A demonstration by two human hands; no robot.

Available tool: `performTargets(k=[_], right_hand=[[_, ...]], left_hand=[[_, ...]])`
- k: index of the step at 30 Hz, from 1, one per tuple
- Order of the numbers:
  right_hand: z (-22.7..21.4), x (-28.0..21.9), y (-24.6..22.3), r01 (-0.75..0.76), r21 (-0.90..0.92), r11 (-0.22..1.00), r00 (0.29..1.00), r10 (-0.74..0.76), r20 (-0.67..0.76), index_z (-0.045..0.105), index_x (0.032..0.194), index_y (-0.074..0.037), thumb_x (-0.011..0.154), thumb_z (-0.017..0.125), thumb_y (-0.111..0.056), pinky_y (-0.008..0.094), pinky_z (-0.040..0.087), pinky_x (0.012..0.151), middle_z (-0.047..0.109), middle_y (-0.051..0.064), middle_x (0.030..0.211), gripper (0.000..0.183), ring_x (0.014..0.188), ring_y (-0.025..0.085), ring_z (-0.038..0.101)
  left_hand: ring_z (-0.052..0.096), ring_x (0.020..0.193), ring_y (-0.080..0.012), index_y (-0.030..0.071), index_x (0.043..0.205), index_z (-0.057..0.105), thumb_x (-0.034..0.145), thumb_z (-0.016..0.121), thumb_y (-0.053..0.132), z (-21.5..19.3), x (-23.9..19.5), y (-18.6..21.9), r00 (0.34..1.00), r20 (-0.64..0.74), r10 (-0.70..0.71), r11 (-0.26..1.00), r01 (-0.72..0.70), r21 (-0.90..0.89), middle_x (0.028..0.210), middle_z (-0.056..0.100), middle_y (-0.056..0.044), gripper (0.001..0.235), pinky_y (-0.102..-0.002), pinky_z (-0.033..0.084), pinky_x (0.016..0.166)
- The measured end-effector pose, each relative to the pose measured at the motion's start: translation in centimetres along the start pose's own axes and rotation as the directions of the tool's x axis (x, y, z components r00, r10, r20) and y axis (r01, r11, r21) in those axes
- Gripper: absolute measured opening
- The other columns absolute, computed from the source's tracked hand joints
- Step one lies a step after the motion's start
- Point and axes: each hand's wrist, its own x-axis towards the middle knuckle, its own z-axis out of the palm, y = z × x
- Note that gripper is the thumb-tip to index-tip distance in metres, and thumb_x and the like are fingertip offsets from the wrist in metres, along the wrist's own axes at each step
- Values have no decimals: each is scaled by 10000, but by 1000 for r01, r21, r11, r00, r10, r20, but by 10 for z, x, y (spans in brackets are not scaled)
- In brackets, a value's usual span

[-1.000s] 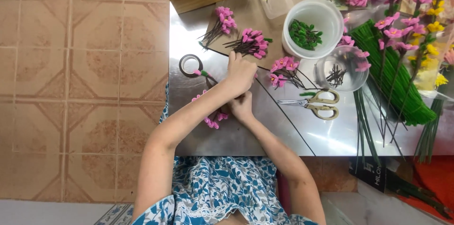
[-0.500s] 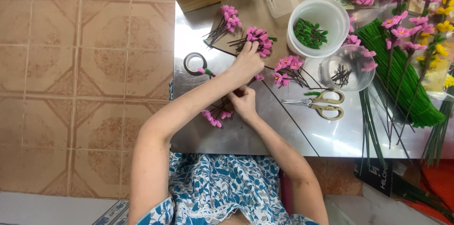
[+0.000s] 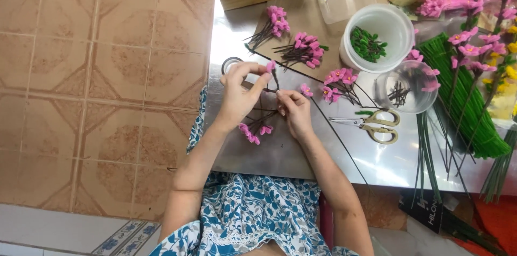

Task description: Attaching small artificial pink flowers to a brown branch structure using floral tape and scissors at a craft station.

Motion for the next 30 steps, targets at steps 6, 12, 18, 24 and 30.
performTargets(k=[6, 12, 18, 24, 30], right_hand=[[-9, 8, 0, 26, 5, 1000, 1000, -26, -1, 913, 1218, 65, 1192, 905, -48, 342, 727, 747, 804, 133, 921, 116, 804, 193, 815], [-15, 8, -2, -2, -23, 1000, 1000, 1, -25, 914, 1288, 58, 1203, 906, -73, 337, 772, 834, 828, 109, 985, 156, 902, 170, 852], [-5, -1, -4, 36, 42, 998, 999, -37, 34, 884, 1286, 138, 1225, 869, -8, 426, 781, 683, 826, 241, 965, 159, 844, 324, 904], [-13, 7, -3, 391, -173, 904, 914, -359, 191, 917, 1257, 134, 1221, 843, 99, 359, 620, 502, 823, 297, 872, 89, 532, 220, 733], [-12, 2, -9, 515, -326, 793, 857, -464, 225, 921, 1208, 163, 1181, 878, 143, 352, 603, 472, 867, 304, 1031, 55, 634, 227, 798]], left_hand=[[912, 1274, -150, 331, 1233, 976, 1088, 1035, 489, 36, -32, -40, 923, 179, -341, 932, 356, -61, 1137, 988, 109, 222, -369, 576, 1251], [780, 1388, -237, 285, 1183, 987, 1086, 1059, 460, 43, -43, -27, 957, 46, -287, 958, 288, -1, 1180, 962, 95, 213, -434, 560, 1284], [794, 1340, -262, 245, 1123, 946, 1096, 1061, 396, 59, -45, -65, 979, 54, -196, 979, 198, -36, 1241, 971, 48, 192, -417, 539, 1287], [872, 1263, -207, 247, 1131, 857, 1146, 1002, 429, 64, -46, -95, 979, 165, -121, 986, 138, -95, 1227, 967, 65, 233, -405, 404, 1285], [914, 1180, -210, 224, 1075, 826, 1144, 1006, 277, 58, -36, -85, 992, 125, 23, 981, 2, -196, 1246, 968, 53, 200, -346, 509, 1190]])
